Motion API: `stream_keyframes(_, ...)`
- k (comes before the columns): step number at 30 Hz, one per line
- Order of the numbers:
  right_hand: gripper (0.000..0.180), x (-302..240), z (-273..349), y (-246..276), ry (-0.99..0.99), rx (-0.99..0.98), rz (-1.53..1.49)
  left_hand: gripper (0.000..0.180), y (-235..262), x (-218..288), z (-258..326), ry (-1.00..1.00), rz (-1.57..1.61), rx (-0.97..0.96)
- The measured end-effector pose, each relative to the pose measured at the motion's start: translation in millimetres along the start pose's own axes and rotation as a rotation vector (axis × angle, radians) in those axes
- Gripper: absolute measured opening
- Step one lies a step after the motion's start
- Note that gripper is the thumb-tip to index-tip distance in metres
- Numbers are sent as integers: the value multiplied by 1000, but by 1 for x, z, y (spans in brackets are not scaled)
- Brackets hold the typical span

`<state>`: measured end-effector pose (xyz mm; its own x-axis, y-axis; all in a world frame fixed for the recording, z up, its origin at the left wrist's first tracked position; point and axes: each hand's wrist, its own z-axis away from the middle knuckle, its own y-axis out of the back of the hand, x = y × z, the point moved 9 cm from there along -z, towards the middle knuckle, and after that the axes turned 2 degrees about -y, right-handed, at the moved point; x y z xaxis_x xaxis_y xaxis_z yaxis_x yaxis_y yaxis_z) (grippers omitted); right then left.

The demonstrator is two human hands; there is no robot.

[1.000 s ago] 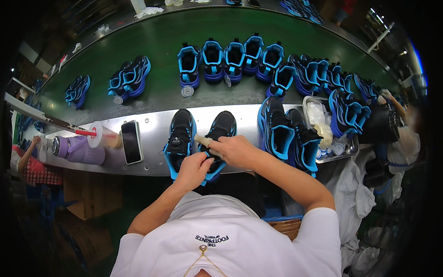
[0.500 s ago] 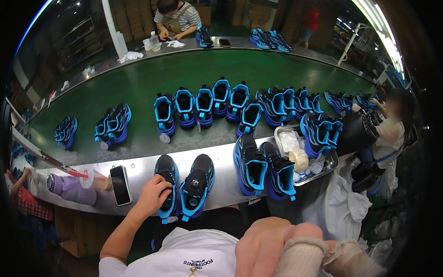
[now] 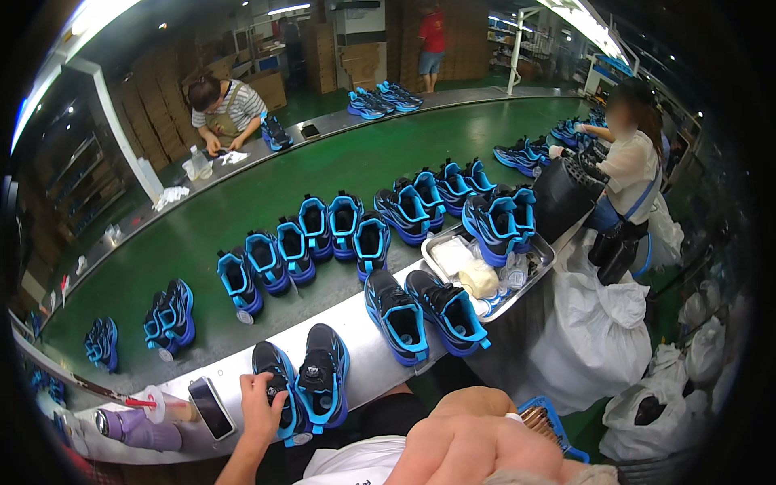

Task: The person takes shoes from a conveyor belt, wipes and rubs the surfaces of each shoe by hand, and places the shoes back onto the conveyor belt.

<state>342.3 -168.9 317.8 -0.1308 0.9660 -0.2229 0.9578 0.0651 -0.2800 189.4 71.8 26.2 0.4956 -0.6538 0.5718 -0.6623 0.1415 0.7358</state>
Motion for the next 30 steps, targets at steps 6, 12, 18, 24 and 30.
stream_keyframes(6,39,-32,-10,-1,124,-169,-283,31,-14,-25,10,77,234,-211)
stream_keyframes(12,25,-34,32,10,-248,-566,-538,33,-32,-29,6,90,138,-147)
stream_keyframes(18,34,-69,-5,176,201,407,-35,20,-21,-9,0,126,221,-113)
stream_keyframes(24,30,130,118,138,-637,-247,1034,16,-21,-17,10,68,101,77)
stream_keyframes(30,35,238,268,115,-1008,-505,871,9,-38,-21,2,47,277,-338)
